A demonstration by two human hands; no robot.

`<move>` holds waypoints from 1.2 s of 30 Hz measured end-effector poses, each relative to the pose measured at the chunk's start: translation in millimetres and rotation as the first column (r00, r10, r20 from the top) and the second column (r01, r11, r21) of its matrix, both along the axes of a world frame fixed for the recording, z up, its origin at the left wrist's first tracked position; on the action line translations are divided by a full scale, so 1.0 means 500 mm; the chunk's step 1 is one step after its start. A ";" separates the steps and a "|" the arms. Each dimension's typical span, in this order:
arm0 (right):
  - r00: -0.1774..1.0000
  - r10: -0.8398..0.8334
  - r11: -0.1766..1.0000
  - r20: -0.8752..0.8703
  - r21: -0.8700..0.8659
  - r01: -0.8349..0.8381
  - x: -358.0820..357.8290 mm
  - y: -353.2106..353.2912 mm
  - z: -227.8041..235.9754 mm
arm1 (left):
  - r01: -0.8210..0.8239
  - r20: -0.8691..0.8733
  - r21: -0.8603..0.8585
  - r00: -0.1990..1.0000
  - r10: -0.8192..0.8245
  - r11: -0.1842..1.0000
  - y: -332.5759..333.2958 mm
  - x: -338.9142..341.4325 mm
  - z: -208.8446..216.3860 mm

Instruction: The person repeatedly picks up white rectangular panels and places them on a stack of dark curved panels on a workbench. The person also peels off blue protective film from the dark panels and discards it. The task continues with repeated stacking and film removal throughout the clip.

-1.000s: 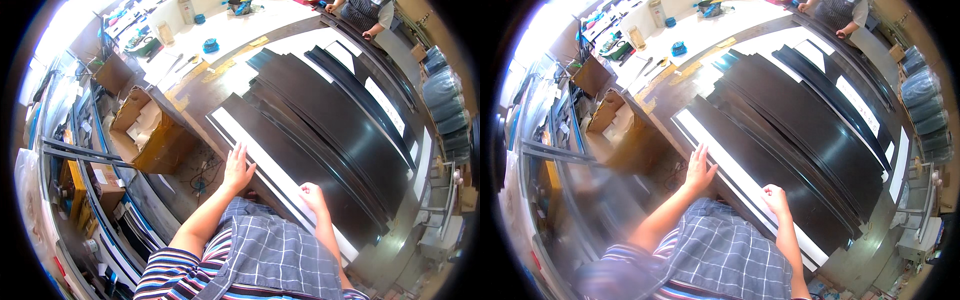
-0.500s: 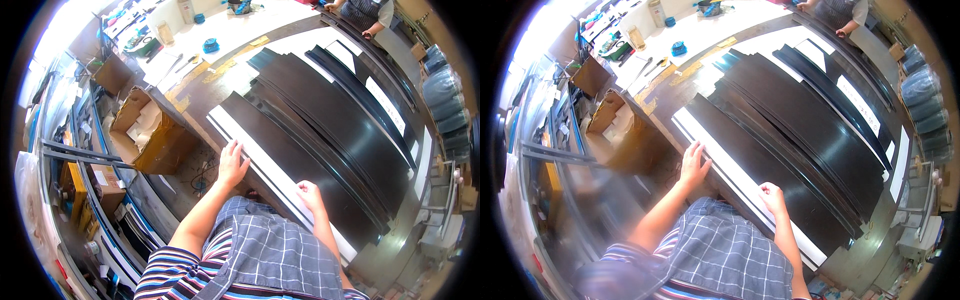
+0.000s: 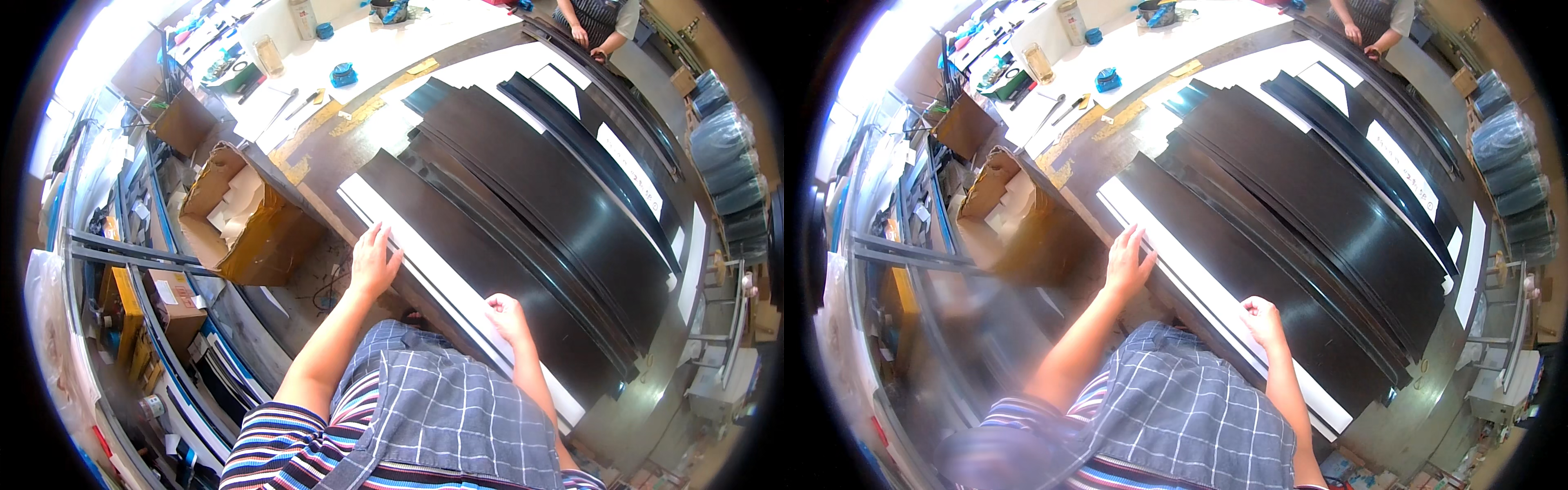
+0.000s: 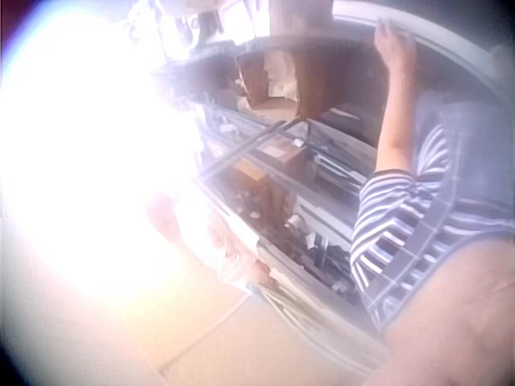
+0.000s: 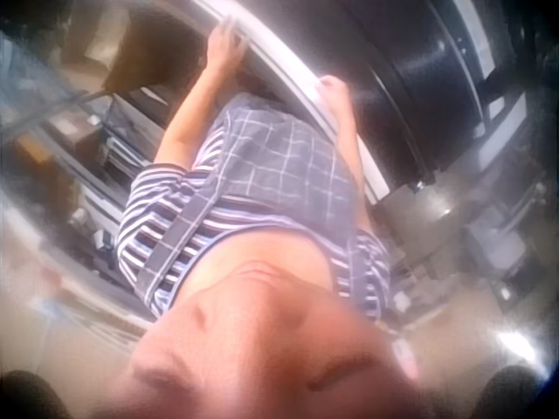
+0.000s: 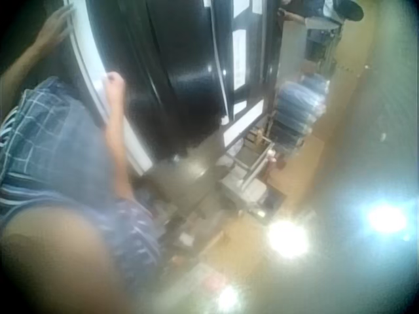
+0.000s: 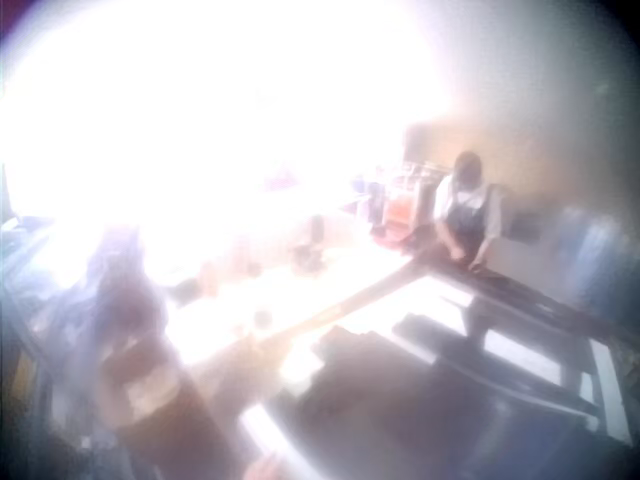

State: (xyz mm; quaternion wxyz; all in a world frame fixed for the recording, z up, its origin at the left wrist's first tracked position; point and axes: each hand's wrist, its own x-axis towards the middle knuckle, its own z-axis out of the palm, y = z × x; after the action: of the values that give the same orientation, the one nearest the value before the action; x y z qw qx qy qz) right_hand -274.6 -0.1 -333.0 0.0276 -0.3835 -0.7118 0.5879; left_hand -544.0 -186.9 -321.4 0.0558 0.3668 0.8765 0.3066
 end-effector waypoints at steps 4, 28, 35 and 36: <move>1.000 0.003 1.000 -0.005 0.008 -0.003 0.000 -0.001 0.000 | -0.008 -0.065 0.017 0.998 0.009 1.000 0.005 -0.018 -0.001; 0.876 0.132 0.987 0.463 0.019 -0.159 0.206 0.043 0.091 | -0.076 -0.211 -0.201 0.977 0.032 0.977 0.033 -0.119 0.001; 0.794 0.060 0.972 0.606 0.145 -0.184 0.211 0.030 0.108 | -0.081 -0.198 -0.266 0.980 0.028 0.961 0.041 -0.112 0.025; 0.787 0.053 0.976 0.615 0.136 -0.172 0.210 0.030 0.110 | -0.078 -0.208 -0.260 0.978 0.024 0.963 0.042 -0.109 0.021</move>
State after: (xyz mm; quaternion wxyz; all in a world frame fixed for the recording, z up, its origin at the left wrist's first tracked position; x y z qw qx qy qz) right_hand -169.8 15.1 -277.9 -0.2021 -0.5045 -0.7557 0.3654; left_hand -598.6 -165.9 -311.1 0.0071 0.3625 0.9201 0.1484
